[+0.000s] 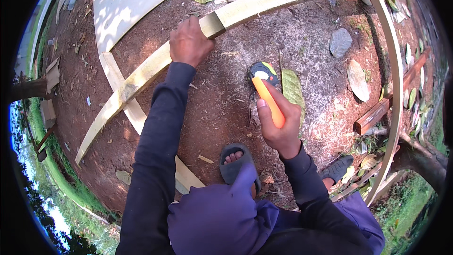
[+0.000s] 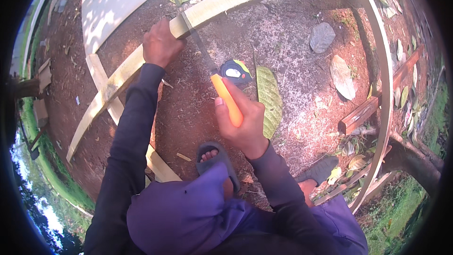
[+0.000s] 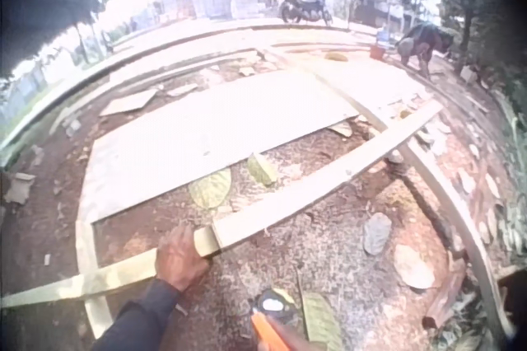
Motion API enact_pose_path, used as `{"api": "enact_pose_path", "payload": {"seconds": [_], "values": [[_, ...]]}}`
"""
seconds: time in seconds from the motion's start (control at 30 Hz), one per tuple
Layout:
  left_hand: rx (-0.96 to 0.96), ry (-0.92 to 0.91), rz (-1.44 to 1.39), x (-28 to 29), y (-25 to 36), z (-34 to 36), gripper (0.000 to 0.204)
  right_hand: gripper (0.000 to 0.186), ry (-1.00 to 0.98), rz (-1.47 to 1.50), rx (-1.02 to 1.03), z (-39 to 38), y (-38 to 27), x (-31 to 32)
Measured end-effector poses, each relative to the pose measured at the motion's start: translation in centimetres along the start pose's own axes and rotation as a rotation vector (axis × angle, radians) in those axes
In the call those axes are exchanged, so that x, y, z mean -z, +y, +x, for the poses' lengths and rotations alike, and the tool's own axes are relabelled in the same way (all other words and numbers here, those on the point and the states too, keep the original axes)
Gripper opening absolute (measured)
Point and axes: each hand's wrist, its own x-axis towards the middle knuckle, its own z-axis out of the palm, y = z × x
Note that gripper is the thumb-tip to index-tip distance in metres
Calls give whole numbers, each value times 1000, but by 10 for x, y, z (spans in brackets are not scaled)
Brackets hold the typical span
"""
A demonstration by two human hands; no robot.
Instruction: The person uses a hand saw to cut a wooden plank placed on the ground. They measure the wood with a tape measure, mark it, and then saw through the plank. The cut piece is separated and set aside.
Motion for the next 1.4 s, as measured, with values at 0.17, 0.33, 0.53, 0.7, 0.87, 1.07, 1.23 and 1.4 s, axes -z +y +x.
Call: {"api": "enact_pose_path", "payload": {"seconds": [0.17, 0.33, 0.53, 0.7, 0.87, 1.07, 1.23, 1.4], "values": [[3, 31, -32, 4, -4, -8, 41, 38, 70, -15, 142, 20, -16, -11], [-74, 284, 9, -3, -2, -9, 38, 49, -57, 39, -44, 33, -76, 2], [-102, 568, 152, -19, -1, -29, 30, 65, -165, 201, -66, 29, -117, 4], [-61, 538, 162, -30, 4, -35, 37, 78, -61, 161, 82, -20, -68, -9], [-63, 507, 107, -22, 5, -30, 37, 69, 1, 31, 95, -53, 39, -38], [-61, 203, -54, -4, -7, -11, 38, 58, -21, 42, 66, -30, 68, -36], [-43, 59, -87, 6, -7, -8, 41, 51, 163, 229, 2, -21, 16, -17], [-65, 53, -54, 7, -3, -4, 46, 59, 332, 367, 277, -42, -7, 11]]}}
